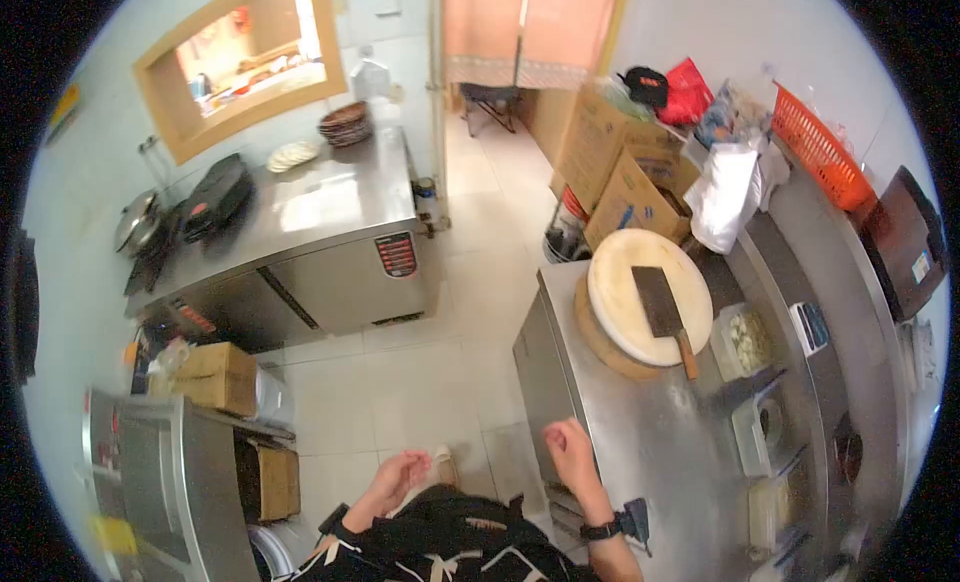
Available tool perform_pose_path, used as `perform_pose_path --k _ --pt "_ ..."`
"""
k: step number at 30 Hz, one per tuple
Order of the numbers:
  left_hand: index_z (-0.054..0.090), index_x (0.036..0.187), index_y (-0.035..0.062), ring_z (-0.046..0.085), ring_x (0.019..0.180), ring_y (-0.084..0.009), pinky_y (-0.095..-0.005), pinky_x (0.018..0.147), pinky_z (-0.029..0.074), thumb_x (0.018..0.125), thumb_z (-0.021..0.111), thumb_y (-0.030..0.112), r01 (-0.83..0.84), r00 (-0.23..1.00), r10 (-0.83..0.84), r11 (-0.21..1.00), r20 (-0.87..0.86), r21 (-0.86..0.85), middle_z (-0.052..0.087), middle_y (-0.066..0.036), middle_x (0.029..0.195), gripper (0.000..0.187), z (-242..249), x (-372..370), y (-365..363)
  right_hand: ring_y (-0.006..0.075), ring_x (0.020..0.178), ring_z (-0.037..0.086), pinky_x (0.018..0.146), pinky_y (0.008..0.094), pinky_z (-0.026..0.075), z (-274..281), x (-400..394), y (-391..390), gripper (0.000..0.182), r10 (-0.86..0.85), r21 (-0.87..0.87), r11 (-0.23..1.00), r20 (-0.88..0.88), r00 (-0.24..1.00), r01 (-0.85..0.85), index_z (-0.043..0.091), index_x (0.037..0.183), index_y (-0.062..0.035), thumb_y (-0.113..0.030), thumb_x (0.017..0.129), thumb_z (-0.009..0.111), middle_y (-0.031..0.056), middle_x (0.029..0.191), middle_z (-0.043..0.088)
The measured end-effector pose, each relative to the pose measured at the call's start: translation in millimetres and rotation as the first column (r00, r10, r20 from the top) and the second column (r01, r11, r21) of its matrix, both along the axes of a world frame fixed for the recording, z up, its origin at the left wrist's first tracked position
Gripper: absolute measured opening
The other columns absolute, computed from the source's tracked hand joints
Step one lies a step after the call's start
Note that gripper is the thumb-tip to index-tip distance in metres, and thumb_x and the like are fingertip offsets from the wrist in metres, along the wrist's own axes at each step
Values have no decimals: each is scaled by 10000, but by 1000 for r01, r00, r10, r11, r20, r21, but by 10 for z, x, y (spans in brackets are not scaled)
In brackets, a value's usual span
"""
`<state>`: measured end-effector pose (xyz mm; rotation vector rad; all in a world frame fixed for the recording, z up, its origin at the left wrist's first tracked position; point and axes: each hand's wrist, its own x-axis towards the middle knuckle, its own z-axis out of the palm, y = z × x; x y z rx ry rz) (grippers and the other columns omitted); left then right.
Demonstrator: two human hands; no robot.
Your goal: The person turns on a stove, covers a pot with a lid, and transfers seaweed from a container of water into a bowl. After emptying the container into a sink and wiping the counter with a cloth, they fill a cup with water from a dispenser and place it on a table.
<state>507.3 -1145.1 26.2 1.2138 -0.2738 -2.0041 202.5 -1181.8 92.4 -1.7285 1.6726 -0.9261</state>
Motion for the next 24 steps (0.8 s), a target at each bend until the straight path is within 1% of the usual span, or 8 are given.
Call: perform_pose_path --k 7,9,15,18,19,22,23,24 --pt "524 1032 33 541 907 -140 -275 801 429 872 431 125 235 972 -235 957 19 -170 575 -62 970 207 405 -106 -1851 170 652 503 578 270 409 -4 -96 -1207 194 -118 122 984 -90 989 128 607 919 -50 19 744 563 80 748 533" --pt "525 1033 39 534 922 -135 -277 809 420 873 430 129 300 953 -302 932 21 -206 572 -57 980 206 528 -281 -2301 152 667 512 581 262 414 92 -31 -1562 204 -293 23 956 95 952 292 616 908 -50 42 730 573 69 697 529" --pt "528 1009 57 530 916 -140 -266 809 410 881 442 148 481 845 -522 836 -115 -264 564 -46 968 179 744 -863 -3636 160 636 507 530 248 413 36 -690 -2538 338 -272 78 959 -14 962 273 577 971 -36 123 672 578 94 782 520" --pt "527 1030 74 522 932 -117 -251 813 395 886 423 158 526 805 -579 799 -133 -293 559 -32 988 196 735 -1073 -4387 192 634 510 599 289 424 452 -812 -3155 230 -468 -241 873 -162 869 425 605 906 -32 68 700 585 86 725 532" --pt "523 1037 77 517 944 -117 -255 818 392 886 422 161 526 805 -574 808 -149 -266 556 -28 998 200 712 -1127 -4651 192 634 510 599 289 424 440 -973 -3356 230 -477 -247 866 -148 866 435 605 906 -32 68 700 585 86 725 532" --pt "515 1052 81 507 962 -114 -262 827 387 887 421 166 544 807 -579 806 -120 -232 549 -22 1019 208 790 -1329 -5407 242 827 531 756 326 429 641 -1335 -3862 326 -475 159 850 -186 860 503 557 1005 -26 49 689 585 130 963 531" --pt "512 1059 83 501 967 -112 -266 830 383 887 420 167 548 811 -579 802 -85 -236 545 -19 1030 213 821 -1429 -5690 242 827 531 756 326 429 840 -1323 -4121 326 -484 159 845 -181 856 511 557 1005 -26 49 689 585 130 963 531" --pt "512 1059 83 501 967 -112 -266 830 383 887 420 167 557 805 -587 797 -84 -232 545 -19 1030 213 876 -1533 -5917 253 883 519 793 328 418 1024 -1283 -4332 323 -473 -45 878 -230 851 476 559 997 -25 52 684 586 134 983 524"
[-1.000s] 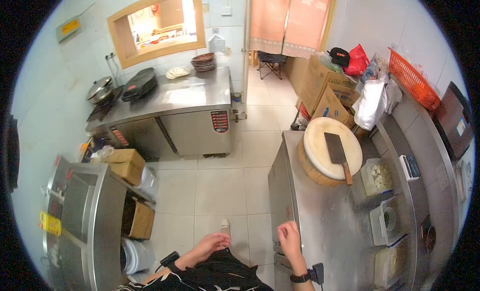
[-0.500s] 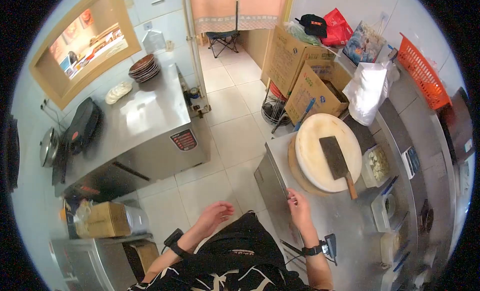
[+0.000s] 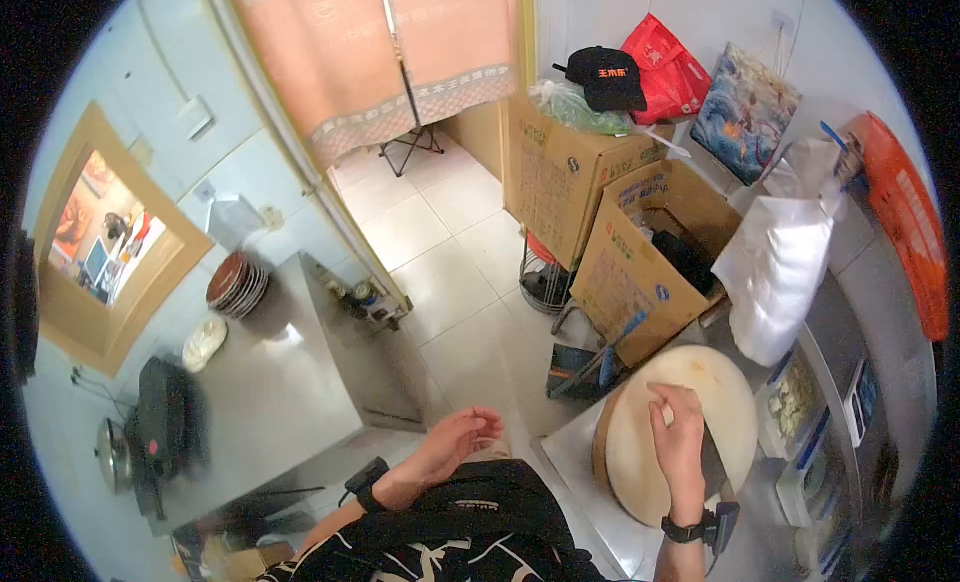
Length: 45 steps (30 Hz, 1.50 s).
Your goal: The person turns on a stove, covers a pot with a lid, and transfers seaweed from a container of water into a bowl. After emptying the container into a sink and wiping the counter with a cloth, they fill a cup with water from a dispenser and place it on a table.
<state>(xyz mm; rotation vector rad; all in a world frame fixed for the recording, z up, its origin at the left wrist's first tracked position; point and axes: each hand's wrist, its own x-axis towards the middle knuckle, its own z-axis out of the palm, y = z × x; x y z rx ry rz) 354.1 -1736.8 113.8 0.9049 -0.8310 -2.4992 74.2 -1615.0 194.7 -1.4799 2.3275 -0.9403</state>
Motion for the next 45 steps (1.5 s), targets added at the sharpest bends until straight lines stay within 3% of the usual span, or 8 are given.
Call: perform_pose_path --k 19,24,33,35,42,43,44,45 --pt "468 1167 110 452 1035 -135 -297 845 346 846 447 166 155 988 -150 914 41 -374 496 -21 1172 327 106 -1840 -3896 260 957 509 846 326 390 518 352 -2853 214 -276 -201 931 156 948 304 593 883 -30 68 697 556 126 976 534" --pt "466 1161 94 468 1024 -139 -289 839 349 846 456 162 115 992 -127 904 -1 -411 507 -18 1157 323 25 -2075 -4597 185 693 526 660 273 423 272 58 -3788 197 -261 -104 947 299 918 303 616 903 -37 49 733 564 89 760 562" --pt "453 1155 73 490 1038 -152 -298 862 356 838 467 145 -166 958 247 893 147 -419 529 -60 1138 326 158 -1718 -6524 201 730 600 624 298 454 -791 -425 -5477 319 63 -64 997 362 930 -42 506 1156 -74 -67 837 506 86 710 576" --pt "450 1157 61 486 1056 -155 -295 871 352 835 449 131 -251 933 337 862 128 -440 523 -62 1153 329 241 -1518 -7005 211 766 628 635 305 471 -632 -340 -6020 285 101 106 964 705 702 -245 502 1163 -59 -123 899 417 79 632 582" --pt "444 1175 69 489 1024 -137 -259 816 389 841 429 96 -523 770 638 627 -4 -577 528 -61 1133 336 70 -404 -8812 235 850 603 807 322 430 -507 219 -8239 382 508 -157 845 536 675 -511 374 1259 -38 -79 879 397 104 814 635" --pt "507 1100 79 493 952 -91 -230 785 398 839 473 142 -466 817 330 861 -473 -205 549 -29 1053 270 -365 -96 -9257 234 854 595 830 321 417 -534 330 -8548 399 545 -212 830 502 672 -515 385 1248 -24 -42 851 423 108 877 640" --pt "571 1024 90 497 879 -45 -202 754 407 838 518 188 -128 480 106 991 -871 50 570 2 974 218 -578 151 -9625 206 982 544 877 323 392 -652 352 -8883 423 625 -160 757 463 628 -634 369 1258 -31 -41 840 437 134 1105 562" --pt "508 1086 88 484 932 -80 -236 789 390 839 491 157 -371 501 203 929 -842 4 536 -18 1037 256 -233 339 -9687 206 982 544 877 323 392 -677 379 -9192 423 624 -157 754 475 621 -638 369 1258 -31 -41 840 437 134 1105 562"
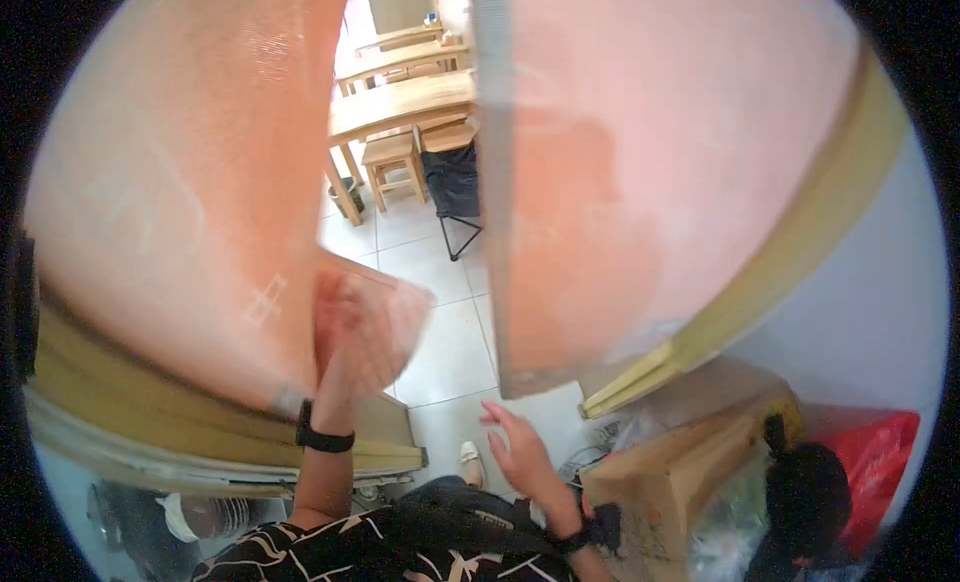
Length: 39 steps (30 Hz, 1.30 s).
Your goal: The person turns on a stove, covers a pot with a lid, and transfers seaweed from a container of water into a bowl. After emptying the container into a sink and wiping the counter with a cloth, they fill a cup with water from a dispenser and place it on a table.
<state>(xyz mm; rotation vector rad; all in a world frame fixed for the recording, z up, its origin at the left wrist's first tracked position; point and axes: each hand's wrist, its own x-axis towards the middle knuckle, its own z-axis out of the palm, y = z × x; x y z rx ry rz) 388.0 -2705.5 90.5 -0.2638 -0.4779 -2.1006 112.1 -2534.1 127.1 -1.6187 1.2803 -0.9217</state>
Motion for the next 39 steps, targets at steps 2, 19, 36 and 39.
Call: perform_pose_path --k 2,19,36,39 --pt "383 1208 85 458 1039 -149 -304 861 357 843 438 95 -852 -97 757 273 646 -447 468 -58 1162 369 905 250 -56 176 1078 466 906 316 367 26 42 -684 427 35 -146 988 -51 998 -42 366 1263 -33 -60 844 441 134 1235 453" --pt "285 1275 33 376 1177 -197 -321 940 292 783 413 8 -883 -449 708 -256 545 -394 356 -104 1288 509 1213 1777 -2948 148 701 426 654 282 387 1803 758 -4912 65 -67 -890 287 350 934 354 502 796 -129 -64 794 506 29 849 412" --pt "420 1201 51 482 982 -145 -274 817 380 799 451 96 -964 242 383 200 892 176 482 -68 1159 405 -342 3159 -5930 238 703 523 583 309 433 1234 2883 -9871 207 65 -940 306 -140 988 -153 562 850 -74 9 662 586 96 830 489" --pt "446 1164 43 491 970 -147 -275 806 389 808 461 98 -863 423 224 394 878 316 510 -76 1111 360 -264 3007 -6814 243 700 522 603 294 436 883 2836 -10922 171 -158 -815 577 -181 971 -58 551 852 -50 38 709 518 95 811 464"
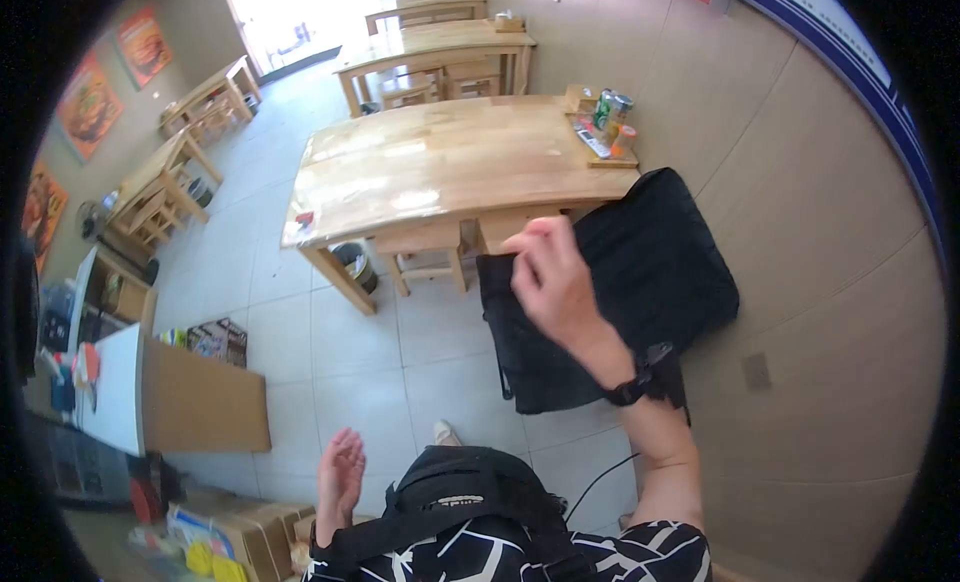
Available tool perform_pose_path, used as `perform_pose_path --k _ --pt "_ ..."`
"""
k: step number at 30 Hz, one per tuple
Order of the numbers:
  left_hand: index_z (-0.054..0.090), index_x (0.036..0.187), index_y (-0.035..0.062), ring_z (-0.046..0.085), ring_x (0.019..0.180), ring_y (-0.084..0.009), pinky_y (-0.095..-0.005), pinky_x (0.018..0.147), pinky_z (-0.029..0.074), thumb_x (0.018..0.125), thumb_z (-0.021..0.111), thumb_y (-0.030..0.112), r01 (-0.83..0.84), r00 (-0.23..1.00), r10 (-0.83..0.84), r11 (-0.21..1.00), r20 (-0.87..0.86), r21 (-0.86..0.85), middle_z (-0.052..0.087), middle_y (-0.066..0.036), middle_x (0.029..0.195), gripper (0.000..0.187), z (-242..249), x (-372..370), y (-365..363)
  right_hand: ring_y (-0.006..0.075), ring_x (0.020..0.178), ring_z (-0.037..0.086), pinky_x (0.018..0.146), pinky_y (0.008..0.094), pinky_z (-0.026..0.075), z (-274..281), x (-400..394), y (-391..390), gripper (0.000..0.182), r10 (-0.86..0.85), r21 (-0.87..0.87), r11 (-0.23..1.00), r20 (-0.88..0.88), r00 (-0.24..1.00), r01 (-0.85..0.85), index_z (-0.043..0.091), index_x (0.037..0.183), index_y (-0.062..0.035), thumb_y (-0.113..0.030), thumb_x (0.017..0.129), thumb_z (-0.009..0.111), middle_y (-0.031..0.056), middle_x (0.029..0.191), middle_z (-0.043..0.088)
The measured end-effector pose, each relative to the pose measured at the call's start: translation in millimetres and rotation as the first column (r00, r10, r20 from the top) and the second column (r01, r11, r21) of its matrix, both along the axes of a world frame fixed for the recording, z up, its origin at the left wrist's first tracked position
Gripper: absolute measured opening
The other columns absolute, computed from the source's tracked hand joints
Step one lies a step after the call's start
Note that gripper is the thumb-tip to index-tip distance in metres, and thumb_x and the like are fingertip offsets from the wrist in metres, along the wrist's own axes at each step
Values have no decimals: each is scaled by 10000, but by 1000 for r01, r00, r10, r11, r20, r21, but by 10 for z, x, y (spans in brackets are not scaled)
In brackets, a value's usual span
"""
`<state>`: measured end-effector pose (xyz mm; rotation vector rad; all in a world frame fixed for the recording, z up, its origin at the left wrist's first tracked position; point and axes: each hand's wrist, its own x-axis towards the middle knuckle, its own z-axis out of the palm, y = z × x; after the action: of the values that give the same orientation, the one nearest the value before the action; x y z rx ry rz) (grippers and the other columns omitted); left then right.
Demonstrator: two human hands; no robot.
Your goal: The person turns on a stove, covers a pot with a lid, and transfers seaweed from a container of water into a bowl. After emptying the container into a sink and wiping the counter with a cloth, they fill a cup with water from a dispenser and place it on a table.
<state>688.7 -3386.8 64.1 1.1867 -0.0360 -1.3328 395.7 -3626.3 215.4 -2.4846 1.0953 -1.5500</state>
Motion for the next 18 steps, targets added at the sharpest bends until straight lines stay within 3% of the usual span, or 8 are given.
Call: perform_pose_path --k 3,4,7,11,15,17,18 --pt "484 1105 43 509 940 -145 -274 801 391 823 459 101 286 958 -287 958 16 29 542 -74 1054 289 221 -59 -854 184 662 504 611 269 429 -196 -403 -828 144 -212 286 942 95 973 178 552 848 -30 44 738 497 88 780 452" --pt "502 1074 46 519 921 -142 -273 799 391 831 455 105 407 913 -408 913 24 8 556 -71 1026 255 266 -60 -1111 164 657 498 606 262 427 -311 -605 -1122 138 -277 307 919 57 959 248 553 851 -28 39 740 503 79 771 457" --pt "502 1057 58 506 916 -146 -279 815 379 823 474 136 545 838 -544 838 35 -20 548 -63 1010 248 350 -31 -1842 143 639 489 590 251 418 -626 -1153 -1871 119 -428 325 852 -19 904 410 551 842 -25 25 739 521 57 733 463" --pt "509 1043 67 513 902 -140 -275 804 382 823 478 142 569 822 -568 822 42 -29 552 -51 994 235 284 61 -2671 190 658 516 614 296 433 -924 -1710 -2899 99 -598 312 743 -87 797 592 557 830 -33 -15 732 555 78 722 500" --pt "518 1041 54 533 890 -132 -261 771 398 834 458 119 492 865 -496 868 78 63 569 -58 980 226 100 247 -3338 250 744 550 661 346 444 -1163 -2069 -4020 92 -669 293 670 -160 726 682 551 834 -33 -31 745 531 107 791 530" --pt "513 1015 79 508 891 -135 -256 767 382 808 494 167 424 890 -447 883 88 200 552 -39 971 225 -27 335 -3648 267 771 556 675 362 448 -1335 -2278 -4629 90 -702 325 615 -188 687 718 546 836 -35 -48 749 528 112 820 533" --pt "513 1015 79 508 891 -135 -256 767 382 808 494 167 435 884 -460 874 84 216 552 -39 971 225 -62 352 -3823 278 798 555 697 365 449 -1472 -2415 -4913 121 -734 342 548 -241 635 763 555 867 -43 -66 750 533 117 856 535"
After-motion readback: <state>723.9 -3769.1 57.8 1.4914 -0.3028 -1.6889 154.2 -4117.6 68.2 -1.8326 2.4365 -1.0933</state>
